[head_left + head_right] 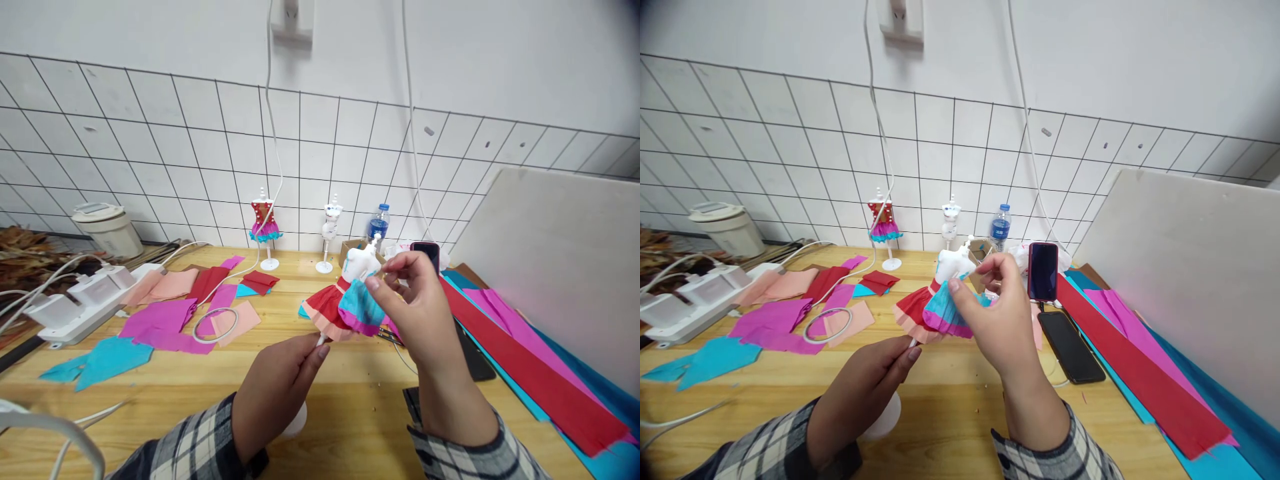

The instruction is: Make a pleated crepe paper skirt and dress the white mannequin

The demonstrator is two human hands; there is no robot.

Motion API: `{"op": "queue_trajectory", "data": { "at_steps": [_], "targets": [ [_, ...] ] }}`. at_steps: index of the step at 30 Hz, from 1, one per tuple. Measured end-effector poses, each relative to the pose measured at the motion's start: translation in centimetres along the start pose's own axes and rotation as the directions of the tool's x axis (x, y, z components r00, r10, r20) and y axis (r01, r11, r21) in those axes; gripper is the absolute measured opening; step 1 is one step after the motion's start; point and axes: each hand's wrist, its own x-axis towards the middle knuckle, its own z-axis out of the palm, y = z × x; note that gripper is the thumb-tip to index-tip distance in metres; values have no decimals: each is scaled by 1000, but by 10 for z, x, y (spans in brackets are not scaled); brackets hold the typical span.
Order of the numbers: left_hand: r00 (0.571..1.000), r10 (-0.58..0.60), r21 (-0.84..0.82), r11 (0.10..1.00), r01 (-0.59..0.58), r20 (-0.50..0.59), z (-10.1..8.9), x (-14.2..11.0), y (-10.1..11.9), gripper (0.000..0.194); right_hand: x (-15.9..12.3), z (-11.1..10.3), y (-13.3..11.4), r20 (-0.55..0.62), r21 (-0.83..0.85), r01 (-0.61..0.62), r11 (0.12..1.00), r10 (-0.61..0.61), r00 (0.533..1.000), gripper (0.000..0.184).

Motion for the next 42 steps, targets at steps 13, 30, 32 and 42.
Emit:
{"op": "queue_trajectory", "data": {
  "at_steps": [13,30,32,42],
  "targets": [
    [991,104,-176,980,-89,82,-4,-5,7,39,5,-10,3,316,276,-175,945,83,945,85],
    [817,452,239,890,-388,-357,-75,-7,28,15,-13,8,-5,138,8,11,1000,-12,990,81],
    [821,483,229,874,-429,-304,-73,-5,28,17,-16,11,-6,158,37,6,999,-12,987,79],
    [758,616,446,752,-485,-214,-79,-2,18,26,-14,11,-8,158,81,-1,997,-11,987,75]
  ]
}}
